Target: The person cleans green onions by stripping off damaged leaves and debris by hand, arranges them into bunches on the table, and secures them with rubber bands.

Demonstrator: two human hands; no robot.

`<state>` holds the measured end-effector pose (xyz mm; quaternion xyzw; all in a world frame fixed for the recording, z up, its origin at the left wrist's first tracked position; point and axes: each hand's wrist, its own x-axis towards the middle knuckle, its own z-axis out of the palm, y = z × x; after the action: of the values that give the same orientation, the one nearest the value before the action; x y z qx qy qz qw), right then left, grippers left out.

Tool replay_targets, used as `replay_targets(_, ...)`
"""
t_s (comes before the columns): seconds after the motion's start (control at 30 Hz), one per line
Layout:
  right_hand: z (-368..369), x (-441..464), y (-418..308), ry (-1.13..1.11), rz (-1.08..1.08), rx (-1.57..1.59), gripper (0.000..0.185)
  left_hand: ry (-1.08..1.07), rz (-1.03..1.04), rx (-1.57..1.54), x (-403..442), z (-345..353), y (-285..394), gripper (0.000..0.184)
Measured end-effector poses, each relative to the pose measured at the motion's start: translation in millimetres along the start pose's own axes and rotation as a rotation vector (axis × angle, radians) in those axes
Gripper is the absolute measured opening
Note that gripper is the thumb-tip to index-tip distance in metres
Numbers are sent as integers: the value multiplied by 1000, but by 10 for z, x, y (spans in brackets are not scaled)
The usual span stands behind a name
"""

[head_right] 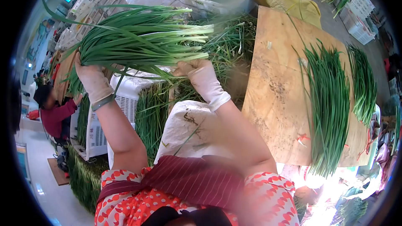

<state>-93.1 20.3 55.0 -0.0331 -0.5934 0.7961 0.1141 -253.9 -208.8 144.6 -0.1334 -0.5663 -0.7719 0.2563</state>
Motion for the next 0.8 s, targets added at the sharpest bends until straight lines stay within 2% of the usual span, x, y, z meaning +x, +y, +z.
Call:
replay_targets(0.03, -13, -16, -10, 22, 32, 21, 25, -3, 0, -3, 7, -31, 3, 38)
replay_targets(0.07, -14, -48, -22, 24, 30, 21, 25, -70, -85, -127, 20, -99, 19, 35)
replay_targets(0.13, -15, -113, -56, -20, -43, 96, 29, -137, -170, -251, -6, -156, 29, 31)
replay_targets(0.17, -78, -124, -84, -19, -45, 96, 29, -96, -107, -238, -27, -156, 24, 36)
replay_targets(0.23, -354, -169, -153, -64, 131, -254, 24, -55, -42, -224, -52, -194, 29, 43)
replay_targets(0.27, -550, -169, -119, -42, 118, -313, 21, -89, 84, -107, -50, -230, 36, 44)
replay_targets(0.3, -798, -132, 9, 45, 49, -372, 22, -122, 209, 12, -59, -266, 51, 45)
replay_targets(0.33, -916, -142, -47, 213, 18, -360, 18, -78, 125, -51, -90, -244, 159, 43)
replay_targets(0.4, -1406, 2, 178, 525, -43, -277, 27, 13, -102, -284, -190, -195, 376, 40)
replay_targets(0.43, -1370, 51, 145, 529, -42, -276, 27, 54, -251, -448, -249, -135, 453, 40)
replay_targets(0.47, -1312, 108, 120, 559, -230, -479, 28, 147, -147, -276, -321, -16, 490, 39)
replay_targets(0.5, -1218, 164, 55, 584, -426, -682, 30, 143, -144, -282, -320, -6, 482, 39)
replay_targets(0.57, -837, 133, -284, 133, -170, -519, 32, 29, -51, -278, -349, -66, 454, 39)
replay_targets(0.63, -551, 237, -274, -123, -137, -317, 33, -32, -130, -389, -275, -232, 368, 39)
replay_targets(0.7, -340, 260, -286, -178, 69, 134, 32, -74, -103, -419, -252, -313, 316, 38)
replay_targets(0.73, -350, 300, -249, -199, 179, 255, 33, -74, -99, -415, -264, -341, 324, 38)
replay_targets(0.77, -352, 288, -260, -204, 179, 258, 33, -47, -92, -385, -285, -364, 338, 38)
replay_targets(0.8, -375, 245, -296, -210, 70, 114, 25, -20, -86, -355, -306, -375, 349, 37)
